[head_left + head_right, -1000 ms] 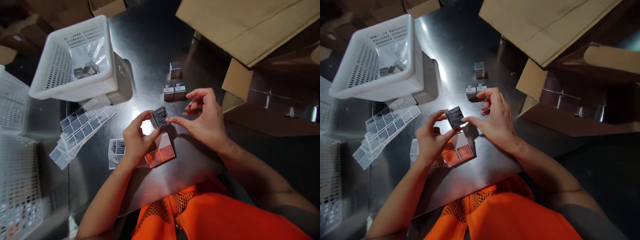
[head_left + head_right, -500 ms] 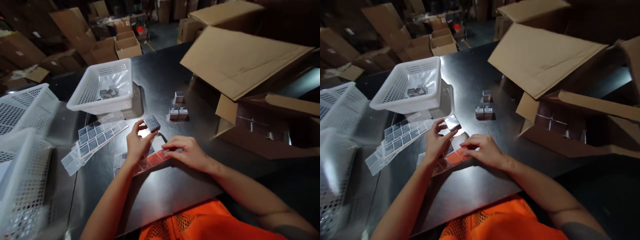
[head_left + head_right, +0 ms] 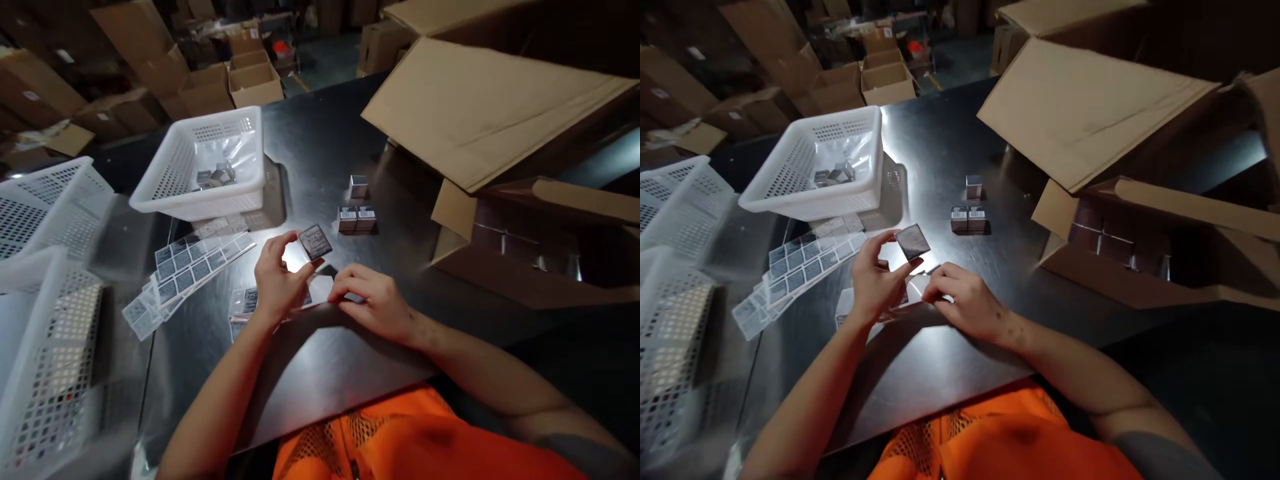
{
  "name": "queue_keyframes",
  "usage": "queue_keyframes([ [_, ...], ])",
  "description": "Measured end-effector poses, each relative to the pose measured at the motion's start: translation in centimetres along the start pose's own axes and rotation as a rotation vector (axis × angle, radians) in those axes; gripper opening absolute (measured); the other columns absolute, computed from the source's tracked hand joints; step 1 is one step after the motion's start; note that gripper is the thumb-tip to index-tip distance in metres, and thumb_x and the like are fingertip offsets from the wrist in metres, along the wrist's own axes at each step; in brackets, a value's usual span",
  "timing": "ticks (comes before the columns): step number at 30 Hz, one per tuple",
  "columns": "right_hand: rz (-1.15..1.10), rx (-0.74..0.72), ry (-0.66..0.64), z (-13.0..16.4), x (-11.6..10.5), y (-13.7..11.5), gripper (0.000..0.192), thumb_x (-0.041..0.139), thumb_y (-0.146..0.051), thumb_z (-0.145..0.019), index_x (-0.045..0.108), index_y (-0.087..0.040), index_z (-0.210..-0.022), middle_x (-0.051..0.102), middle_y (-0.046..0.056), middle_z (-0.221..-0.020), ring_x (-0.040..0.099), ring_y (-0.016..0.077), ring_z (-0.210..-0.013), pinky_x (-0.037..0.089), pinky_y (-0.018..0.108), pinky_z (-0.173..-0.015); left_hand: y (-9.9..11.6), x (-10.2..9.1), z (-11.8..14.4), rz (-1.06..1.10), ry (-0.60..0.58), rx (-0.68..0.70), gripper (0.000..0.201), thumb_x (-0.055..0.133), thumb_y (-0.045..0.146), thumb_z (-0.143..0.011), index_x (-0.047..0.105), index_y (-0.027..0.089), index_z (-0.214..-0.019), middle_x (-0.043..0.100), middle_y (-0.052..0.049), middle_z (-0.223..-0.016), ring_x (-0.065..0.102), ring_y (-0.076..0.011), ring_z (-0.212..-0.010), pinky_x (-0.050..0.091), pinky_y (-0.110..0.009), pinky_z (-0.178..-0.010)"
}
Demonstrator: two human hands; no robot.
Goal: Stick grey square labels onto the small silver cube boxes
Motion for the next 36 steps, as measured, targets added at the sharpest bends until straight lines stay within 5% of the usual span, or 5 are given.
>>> queue_keyframes([
  [9,0.040,-0.389,0.089,0.1,-1.2,-1.8,0.015,0.059,-0.019,-0.101,0.073,-0.017,-0.097,0.075,0.007,-0.091,0.064,0.0196,-0.094,0.055,0.031,-0.080,-0.8,-0.8,-0.7,-0.031,0.042,-0.090,0.050,0.084,0.028,-0.066,0.071,0.023,-0.114,0.073,-0.002,-0.109,0.066,-0.0182,-0.092,0.046,-0.023,-0.062],
  [17,-0.764,0.485,0.330,-1.2,-4.8,2.2,0.032,0.089,-0.040,-0.076,0.066,-0.025,-0.091,0.067,-0.005,-0.077,0.067,0.0101,-0.069,0.056,0.024,-0.070,0.3,0.9,0.8,0.241,-0.398,-0.187,0.054,0.076,0.023,-0.062,0.063,0.024,-0.115,0.072,0.000,-0.107,0.036,-0.0016,-0.041,0.026,-0.020,-0.040],
  [24,-0.714,0.591,0.251,-1.1,-4.5,2.9,0.061,0.089,-0.051,-0.069,0.050,-0.026,-0.109,0.055,-0.005,-0.084,0.065,0.0129,-0.075,0.060,0.030,-0.071,1.2,2.4,2.3,0.543,-0.577,-0.396,0.053,0.068,0.022,-0.062,0.048,0.025,-0.111,0.067,0.003,-0.093,0.029,0.0008,-0.038,0.019,-0.017,-0.037],
  [29,-0.315,0.514,0.448,-0.3,-2.0,1.9,0.106,0.098,-0.036,-0.048,0.033,-0.031,-0.131,0.042,0.006,-0.127,0.063,0.0226,-0.110,0.060,0.041,-0.093,1.1,2.6,3.0,0.249,-0.419,-0.211,0.050,0.072,0.022,-0.062,0.056,0.024,-0.109,0.069,0.000,-0.105,0.035,0.0004,-0.038,0.023,-0.018,-0.036],
  [36,-0.477,0.607,0.518,-0.4,-0.7,2.2,0.103,0.092,-0.029,-0.055,0.024,-0.035,-0.131,0.037,0.006,-0.129,0.068,0.0144,-0.085,0.065,0.035,-0.072,1.4,2.2,3.4,-0.036,-0.374,0.251,0.050,0.067,0.012,-0.071,0.063,0.024,-0.119,0.073,-0.008,-0.116,0.072,-0.0239,-0.094,0.057,-0.030,-0.066],
])
Point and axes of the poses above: each hand's wrist, its own z-axis away from the middle knuckle, its own x-axis out of the palm, y = z × x, the point moved 2 cm from there along -z, towards the middle knuckle
